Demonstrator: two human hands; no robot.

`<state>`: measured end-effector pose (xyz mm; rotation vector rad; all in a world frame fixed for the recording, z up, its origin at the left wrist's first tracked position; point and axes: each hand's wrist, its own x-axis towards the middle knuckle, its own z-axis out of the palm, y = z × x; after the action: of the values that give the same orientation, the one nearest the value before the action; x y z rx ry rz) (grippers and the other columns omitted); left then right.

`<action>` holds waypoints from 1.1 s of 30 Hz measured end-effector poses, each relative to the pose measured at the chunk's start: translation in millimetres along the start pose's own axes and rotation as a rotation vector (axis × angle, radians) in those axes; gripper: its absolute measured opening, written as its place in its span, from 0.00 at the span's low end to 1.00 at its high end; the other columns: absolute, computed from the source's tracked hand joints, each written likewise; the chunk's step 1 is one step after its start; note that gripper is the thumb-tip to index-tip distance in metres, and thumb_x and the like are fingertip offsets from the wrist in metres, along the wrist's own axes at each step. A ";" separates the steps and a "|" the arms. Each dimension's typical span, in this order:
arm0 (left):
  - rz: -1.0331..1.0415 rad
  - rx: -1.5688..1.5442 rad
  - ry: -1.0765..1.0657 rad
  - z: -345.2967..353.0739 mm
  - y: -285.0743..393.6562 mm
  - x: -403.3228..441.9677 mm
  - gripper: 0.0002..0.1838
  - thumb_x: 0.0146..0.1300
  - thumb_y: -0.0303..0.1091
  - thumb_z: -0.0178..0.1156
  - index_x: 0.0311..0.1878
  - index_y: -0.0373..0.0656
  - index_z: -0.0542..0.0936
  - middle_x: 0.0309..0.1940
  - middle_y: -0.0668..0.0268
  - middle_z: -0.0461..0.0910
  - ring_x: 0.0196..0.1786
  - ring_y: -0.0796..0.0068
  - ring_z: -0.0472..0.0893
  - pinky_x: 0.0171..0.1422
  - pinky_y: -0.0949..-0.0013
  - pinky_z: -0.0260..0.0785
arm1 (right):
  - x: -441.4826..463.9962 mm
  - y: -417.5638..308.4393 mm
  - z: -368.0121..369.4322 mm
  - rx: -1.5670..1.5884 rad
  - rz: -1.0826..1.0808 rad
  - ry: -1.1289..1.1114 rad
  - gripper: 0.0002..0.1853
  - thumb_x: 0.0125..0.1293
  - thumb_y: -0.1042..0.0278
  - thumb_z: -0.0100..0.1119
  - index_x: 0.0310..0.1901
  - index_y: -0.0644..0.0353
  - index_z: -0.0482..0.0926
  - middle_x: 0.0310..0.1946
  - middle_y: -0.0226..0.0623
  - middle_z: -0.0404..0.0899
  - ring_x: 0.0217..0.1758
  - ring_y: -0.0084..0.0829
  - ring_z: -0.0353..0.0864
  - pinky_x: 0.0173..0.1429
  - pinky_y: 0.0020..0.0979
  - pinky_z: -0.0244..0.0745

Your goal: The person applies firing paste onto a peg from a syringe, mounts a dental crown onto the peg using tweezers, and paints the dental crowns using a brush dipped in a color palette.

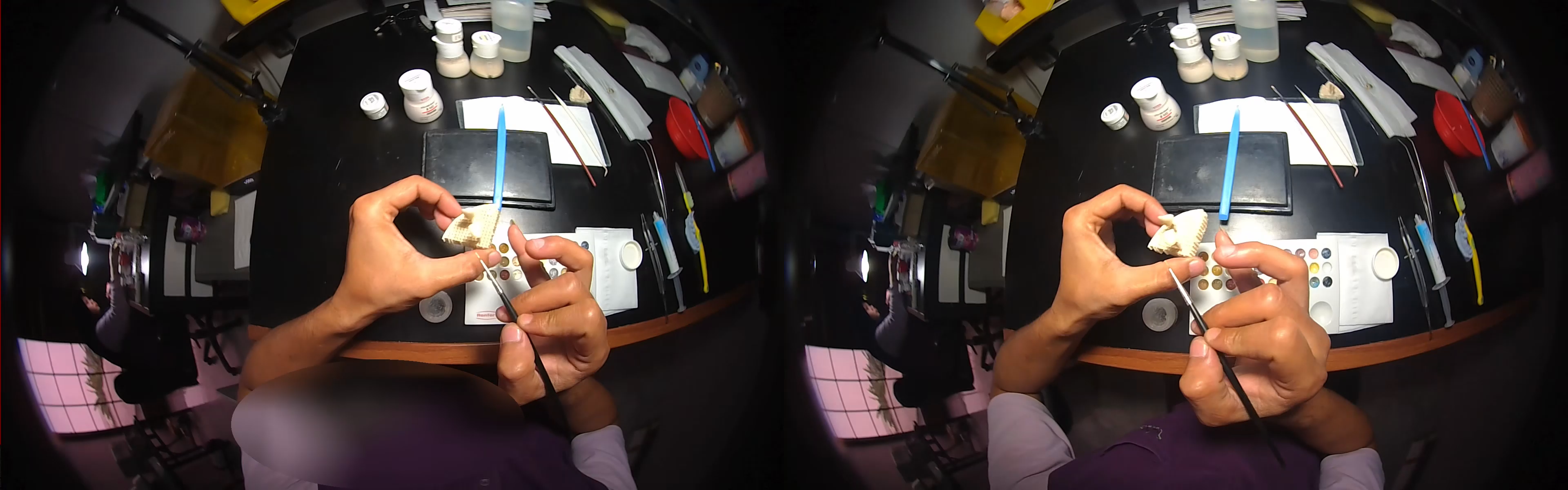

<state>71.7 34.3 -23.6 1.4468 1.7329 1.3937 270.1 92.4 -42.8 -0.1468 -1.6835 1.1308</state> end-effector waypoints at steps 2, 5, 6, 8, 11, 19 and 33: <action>0.019 0.057 0.032 -1.9 -3.5 0.5 0.24 0.43 0.37 0.89 0.37 0.38 0.85 0.32 0.68 0.86 0.39 0.82 0.82 0.49 0.75 0.75 | -0.5 1.3 4.0 -0.004 0.000 -0.017 0.11 0.58 0.82 0.63 0.41 0.61 0.75 0.35 0.39 0.81 0.67 0.50 0.75 0.75 0.62 0.77; 0.037 0.074 0.088 -0.9 -10.2 1.1 0.24 0.42 0.41 0.89 0.35 0.38 0.86 0.29 0.68 0.86 0.36 0.82 0.84 0.45 0.74 0.76 | -1.0 6.7 8.6 -0.005 -0.006 -0.032 0.12 0.59 0.85 0.61 0.43 0.62 0.74 0.36 0.42 0.80 0.70 0.50 0.71 0.75 0.64 0.76; 0.048 0.092 0.105 -1.2 -9.9 1.2 0.24 0.42 0.41 0.89 0.34 0.38 0.86 0.29 0.68 0.86 0.36 0.82 0.84 0.44 0.74 0.77 | -3.3 9.9 12.0 -0.001 -0.007 -0.016 0.12 0.59 0.85 0.60 0.43 0.63 0.74 0.37 0.43 0.79 0.71 0.49 0.71 0.75 0.65 0.76; 0.036 0.091 0.133 -1.3 -10.9 1.9 0.24 0.40 0.43 0.88 0.33 0.39 0.86 0.28 0.68 0.86 0.34 0.81 0.85 0.44 0.74 0.77 | -2.5 10.7 12.0 -0.018 -0.014 -0.035 0.11 0.60 0.85 0.58 0.43 0.64 0.72 0.37 0.45 0.78 0.71 0.49 0.70 0.73 0.67 0.77; -0.008 0.055 0.129 -2.1 -7.1 1.3 0.23 0.40 0.43 0.88 0.33 0.39 0.87 0.27 0.68 0.86 0.33 0.80 0.85 0.43 0.74 0.77 | -4.7 11.0 12.0 -0.037 -0.004 -0.029 0.11 0.61 0.84 0.57 0.44 0.63 0.70 0.36 0.44 0.76 0.70 0.49 0.70 0.74 0.68 0.76; 0.071 0.096 0.150 -4.2 -5.7 0.0 0.23 0.40 0.42 0.88 0.33 0.40 0.87 0.26 0.69 0.85 0.32 0.79 0.86 0.46 0.72 0.77 | -4.1 10.3 11.8 -0.020 0.013 0.243 0.11 0.63 0.79 0.54 0.47 0.60 0.70 0.35 0.41 0.73 0.64 0.42 0.71 0.73 0.65 0.76; 0.092 0.172 0.185 -2.8 -15.1 2.7 0.22 0.39 0.41 0.85 0.31 0.37 0.86 0.27 0.63 0.87 0.32 0.75 0.87 0.40 0.70 0.80 | -9.0 1.4 -32.8 -0.435 -0.002 0.062 0.11 0.62 0.83 0.58 0.45 0.61 0.74 0.33 0.38 0.79 0.58 0.40 0.72 0.67 0.43 0.72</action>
<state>62.0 36.9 -35.6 1.5472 1.9662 1.4983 299.7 107.6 -50.0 -0.4491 -1.8517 0.7358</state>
